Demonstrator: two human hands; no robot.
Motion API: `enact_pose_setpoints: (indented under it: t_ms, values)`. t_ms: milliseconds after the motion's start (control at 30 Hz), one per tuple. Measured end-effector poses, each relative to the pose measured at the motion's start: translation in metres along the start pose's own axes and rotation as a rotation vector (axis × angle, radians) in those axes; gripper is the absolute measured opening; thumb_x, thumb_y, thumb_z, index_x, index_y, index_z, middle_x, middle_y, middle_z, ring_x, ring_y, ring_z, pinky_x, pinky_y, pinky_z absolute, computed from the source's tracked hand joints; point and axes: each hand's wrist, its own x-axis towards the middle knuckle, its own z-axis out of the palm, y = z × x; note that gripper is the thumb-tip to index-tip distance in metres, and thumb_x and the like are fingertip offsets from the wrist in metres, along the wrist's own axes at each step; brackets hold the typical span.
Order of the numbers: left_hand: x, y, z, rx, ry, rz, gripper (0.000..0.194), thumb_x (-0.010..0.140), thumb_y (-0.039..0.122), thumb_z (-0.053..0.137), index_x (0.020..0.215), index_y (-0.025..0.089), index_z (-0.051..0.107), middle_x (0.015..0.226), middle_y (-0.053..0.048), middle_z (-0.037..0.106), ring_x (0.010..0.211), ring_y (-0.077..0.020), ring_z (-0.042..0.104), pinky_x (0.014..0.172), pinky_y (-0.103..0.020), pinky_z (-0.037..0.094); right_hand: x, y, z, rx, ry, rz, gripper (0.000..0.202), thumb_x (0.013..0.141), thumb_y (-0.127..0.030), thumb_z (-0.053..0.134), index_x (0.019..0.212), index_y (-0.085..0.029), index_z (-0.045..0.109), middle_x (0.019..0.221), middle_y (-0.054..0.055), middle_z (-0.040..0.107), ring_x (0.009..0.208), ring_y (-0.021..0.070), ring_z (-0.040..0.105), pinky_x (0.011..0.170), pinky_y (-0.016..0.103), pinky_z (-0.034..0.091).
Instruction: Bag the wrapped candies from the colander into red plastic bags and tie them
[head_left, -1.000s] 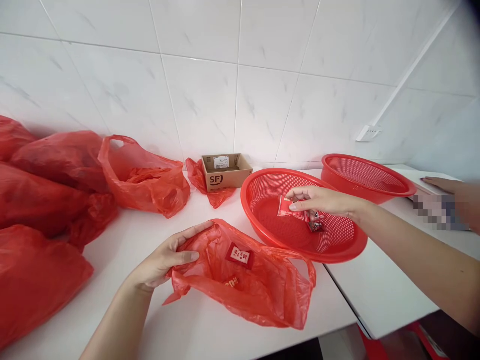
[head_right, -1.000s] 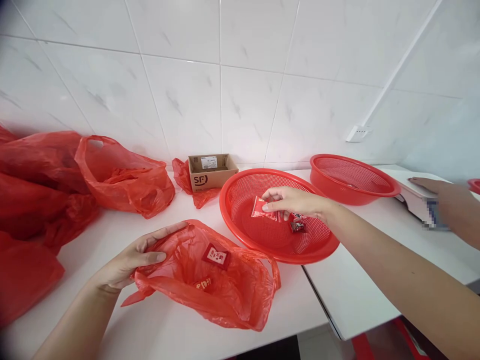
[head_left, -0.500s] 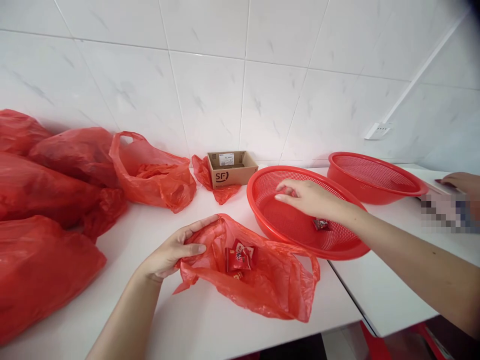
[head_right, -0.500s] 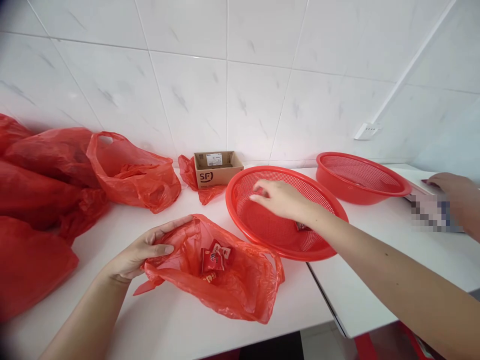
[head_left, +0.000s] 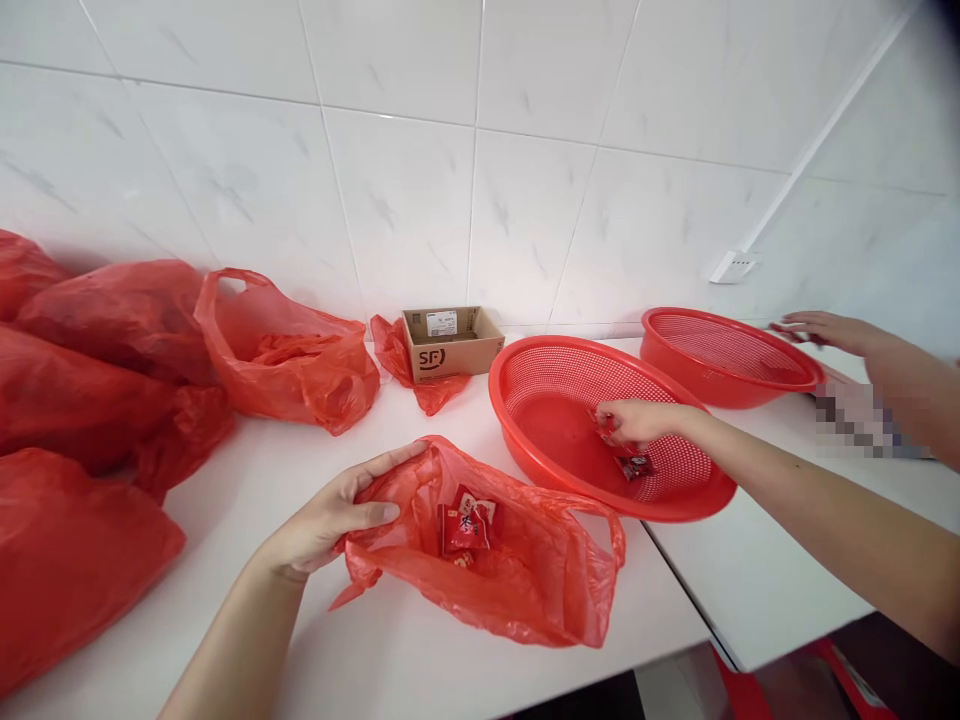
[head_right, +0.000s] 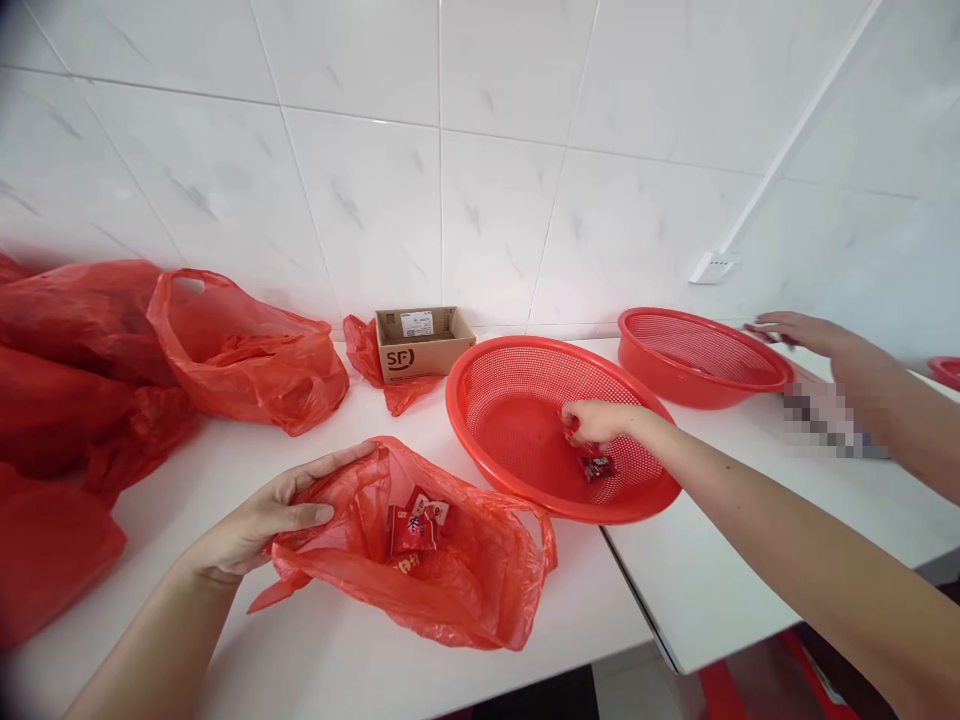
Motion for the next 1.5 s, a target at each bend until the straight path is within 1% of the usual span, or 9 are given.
enact_pose_setpoints:
  t_ms: [200, 367, 467, 567, 633, 833, 1000, 1233, 1500]
  values:
    - [0.000, 0.001, 0.000, 0.005, -0.005, 0.008, 0.068, 0.084, 0.014, 0.062, 0.146, 0.025, 0.036, 0.147, -0.016, 0.045, 0.123, -0.0339, 0.054, 0.097, -0.043, 0.049, -0.047, -0.055, -0.030, 0.475, -0.110, -0.255, 0.044, 0.083, -0.043, 0.063, 0.118, -0.017, 0.058, 0.087, 0.007, 0.065, 0.080, 0.0175, 0.063, 0.066, 0.028, 0.051]
    - [0.001, 0.001, 0.001, 0.012, 0.004, 0.007, 0.070, 0.084, 0.015, 0.063, 0.147, 0.026, 0.036, 0.146, -0.016, 0.045, 0.122, -0.0344, 0.055, 0.096, -0.043, 0.050, -0.091, -0.120, -0.007, 0.488, -0.189, -0.401, 0.044, 0.087, -0.044, 0.058, 0.124, -0.022, 0.058, 0.095, 0.007, 0.066, 0.075, 0.0164, 0.065, 0.060, 0.027, 0.049]
    - [0.001, 0.001, 0.001, 0.020, 0.017, 0.003, 0.069, 0.084, 0.016, 0.063, 0.147, 0.026, 0.035, 0.145, -0.016, 0.046, 0.121, -0.0346, 0.055, 0.095, -0.043, 0.050, -0.095, -0.138, 0.004, 0.338, -0.050, -0.411, 0.041, 0.091, -0.046, 0.050, 0.128, -0.027, 0.056, 0.107, 0.006, 0.067, 0.070, 0.0149, 0.064, 0.061, 0.028, 0.050]
    - [0.000, 0.000, 0.000, 0.025, 0.027, 0.003, 0.069, 0.084, 0.015, 0.063, 0.147, 0.026, 0.035, 0.146, -0.016, 0.045, 0.123, -0.0353, 0.054, 0.096, -0.043, 0.049, -0.076, -0.121, -0.002, 0.209, 0.237, -0.376, 0.041, 0.091, -0.046, 0.050, 0.127, -0.029, 0.054, 0.116, 0.006, 0.065, 0.081, 0.0182, 0.065, 0.067, 0.030, 0.051]
    - [-0.001, 0.000, -0.001, 0.031, 0.033, 0.004, 0.070, 0.084, 0.016, 0.063, 0.147, 0.027, 0.034, 0.148, -0.016, 0.042, 0.125, -0.0362, 0.052, 0.098, -0.044, 0.048, -0.058, -0.093, -0.009, 0.063, 0.278, -0.272, 0.044, 0.085, -0.045, 0.056, 0.125, -0.027, 0.055, 0.118, 0.007, 0.063, 0.091, 0.0222, 0.065, 0.076, 0.035, 0.051]
    - [-0.001, -0.001, -0.002, 0.030, 0.028, 0.002, 0.075, 0.083, 0.017, 0.064, 0.149, 0.026, 0.030, 0.149, -0.017, 0.041, 0.124, -0.0374, 0.052, 0.098, -0.047, 0.048, -0.028, -0.016, 0.006, -0.193, -0.031, -0.009, 0.028, 0.051, -0.027, 0.081, 0.073, -0.022, 0.064, 0.076, 0.008, 0.064, 0.074, 0.0306, 0.063, 0.065, 0.043, 0.049]
    - [-0.001, 0.000, -0.001, 0.036, 0.033, -0.012, 0.073, 0.083, 0.017, 0.064, 0.148, 0.026, 0.032, 0.146, -0.017, 0.045, 0.120, -0.0361, 0.056, 0.094, -0.043, 0.050, -0.027, -0.013, 0.011, -0.076, -0.125, -0.066, 0.027, 0.054, -0.034, 0.081, 0.064, -0.021, 0.059, 0.066, 0.002, 0.059, 0.060, 0.0208, 0.059, 0.056, 0.035, 0.047]
    - [0.001, 0.000, -0.001, 0.010, 0.024, 0.008, 0.067, 0.084, 0.015, 0.062, 0.146, 0.027, 0.038, 0.144, -0.015, 0.048, 0.120, -0.0337, 0.057, 0.092, -0.040, 0.052, -0.057, -0.071, -0.024, 0.402, -0.080, -0.277, 0.040, 0.077, -0.052, 0.067, 0.098, -0.018, 0.065, 0.097, 0.008, 0.066, 0.077, 0.0154, 0.061, 0.059, 0.025, 0.046]
    - [0.001, 0.001, 0.000, 0.018, 0.046, 0.002, 0.069, 0.084, 0.015, 0.063, 0.147, 0.028, 0.036, 0.144, -0.015, 0.048, 0.120, -0.0340, 0.057, 0.093, -0.041, 0.052, -0.078, -0.159, 0.005, 0.452, -0.072, -0.502, 0.037, 0.090, -0.051, 0.052, 0.107, -0.020, 0.063, 0.108, 0.009, 0.067, 0.084, 0.0183, 0.066, 0.056, 0.024, 0.051]
